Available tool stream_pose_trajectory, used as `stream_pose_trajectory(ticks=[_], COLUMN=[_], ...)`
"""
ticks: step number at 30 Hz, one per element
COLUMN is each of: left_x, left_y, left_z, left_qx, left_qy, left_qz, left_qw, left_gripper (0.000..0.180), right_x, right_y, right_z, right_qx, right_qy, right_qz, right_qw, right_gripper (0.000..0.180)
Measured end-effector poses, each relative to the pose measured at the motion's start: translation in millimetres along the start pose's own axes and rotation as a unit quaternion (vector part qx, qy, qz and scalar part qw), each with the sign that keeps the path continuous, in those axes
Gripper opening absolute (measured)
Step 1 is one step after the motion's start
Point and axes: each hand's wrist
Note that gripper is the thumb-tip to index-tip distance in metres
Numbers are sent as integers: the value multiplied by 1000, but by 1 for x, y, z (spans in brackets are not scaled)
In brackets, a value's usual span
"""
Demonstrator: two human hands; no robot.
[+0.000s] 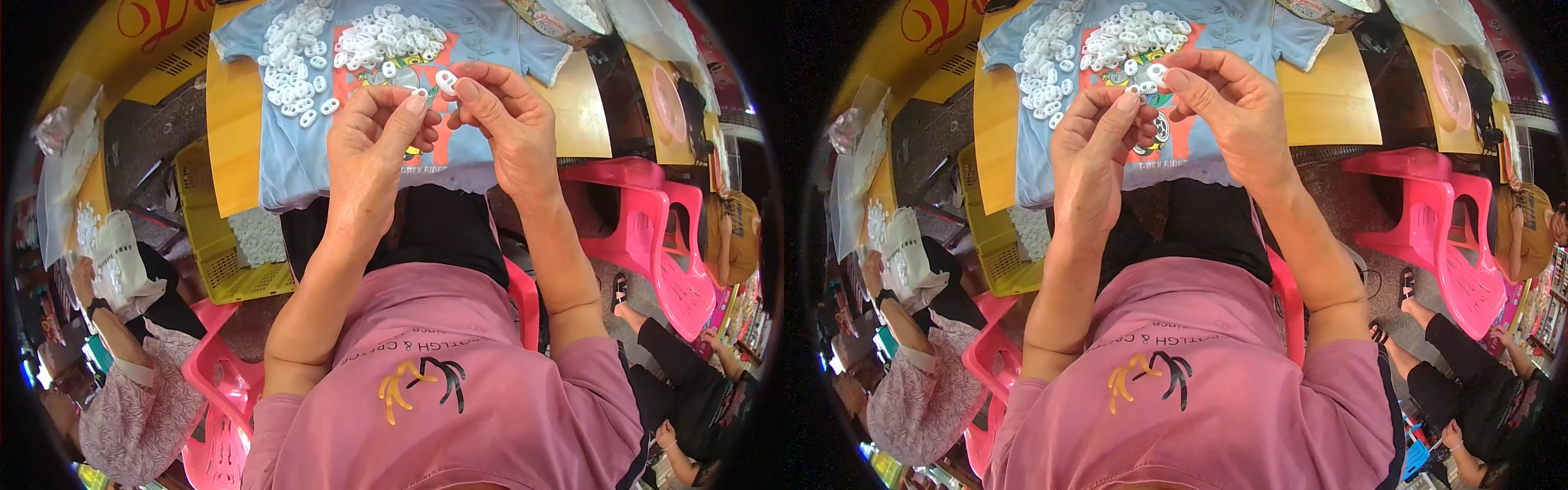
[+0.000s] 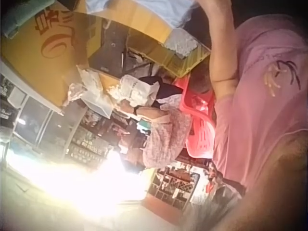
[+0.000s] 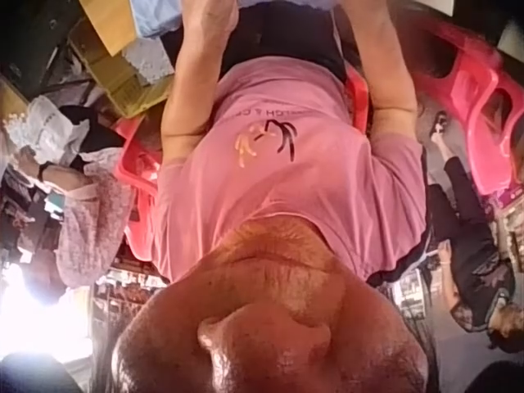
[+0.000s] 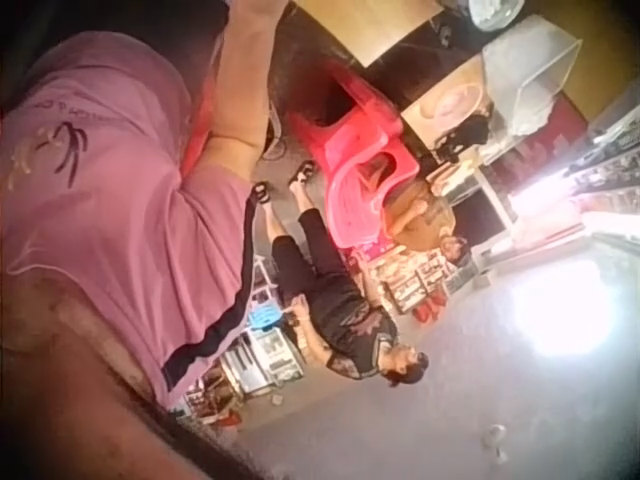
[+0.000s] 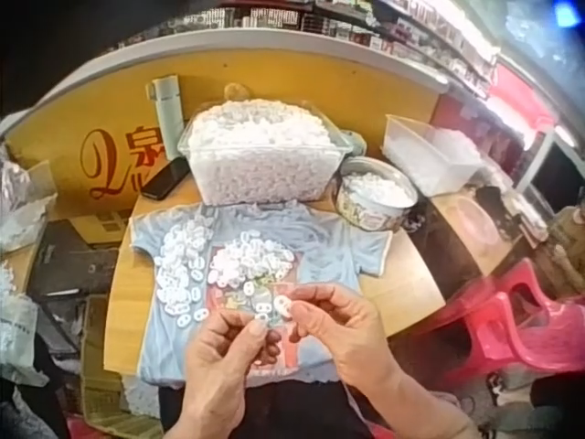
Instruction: Attaching plastic tags to a t-shirt using small plastic fasteners and tag components.
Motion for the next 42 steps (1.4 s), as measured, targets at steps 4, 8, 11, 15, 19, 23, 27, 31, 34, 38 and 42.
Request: stream_pose_trajectory(ticks=[4, 8, 11, 15, 19, 23, 27, 31, 34, 38, 42], left_x=[-1, 0, -2, -6, -6, -8, -9, -7, -7, -7, -6], left_y=[0, -1, 0, -2, -4, -3, -1, 1, 2, 0, 0], left_z=[-1, -2, -2, -2, -1, -1, -1, -3, -3, -3, -1], left_qx=[2, 8, 11, 19, 24, 9, 21, 25, 30, 32, 34], left_qy=[-9, -14, -18, -24, -18, -14, -9, -16, -19, -22, -25], left_qz=[1, -1, 2, 15, 15, 6, 2, 10, 9, 10, -1], left_qw=[1000, 1000, 1000, 999, 999, 1000, 1000, 999, 999, 999, 999], left_gripper=[20, 19, 19, 20, 20, 20, 21, 21, 21, 20, 20], right_x=[1, 3, 4, 6, 8, 9, 6, 6, 8, 7, 6], right_y=[-5, -10, -12, -19, -23, -26, -28, -24, -24, -22, -23], right_z=[1, 2, 3, 4, 5, 3, 2, 2, 3, 4, 3], right_qx=[16, 33, 27, 43, 65, 71, 68, 67, 56, 54, 57], right_qy=[7, 21, 33, 52, 85, 102, 99, 108, 100, 90, 89], right_qz=[-1, 8, 24, 37, 51, 60, 48, 90, 87, 89, 88], right_qw=[1000, 999, 999, 997, 993, 990, 992, 988, 990, 990, 990], right_gripper=[22, 22, 22, 23, 22, 23, 23, 22, 22, 22, 21])
Point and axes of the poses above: each hand's wrist, its own z-axis away from the middle knuckle, its own y-axis out of the back of the hand, x = y × z, and after that the axes turned 3 degrees about y, right-handed
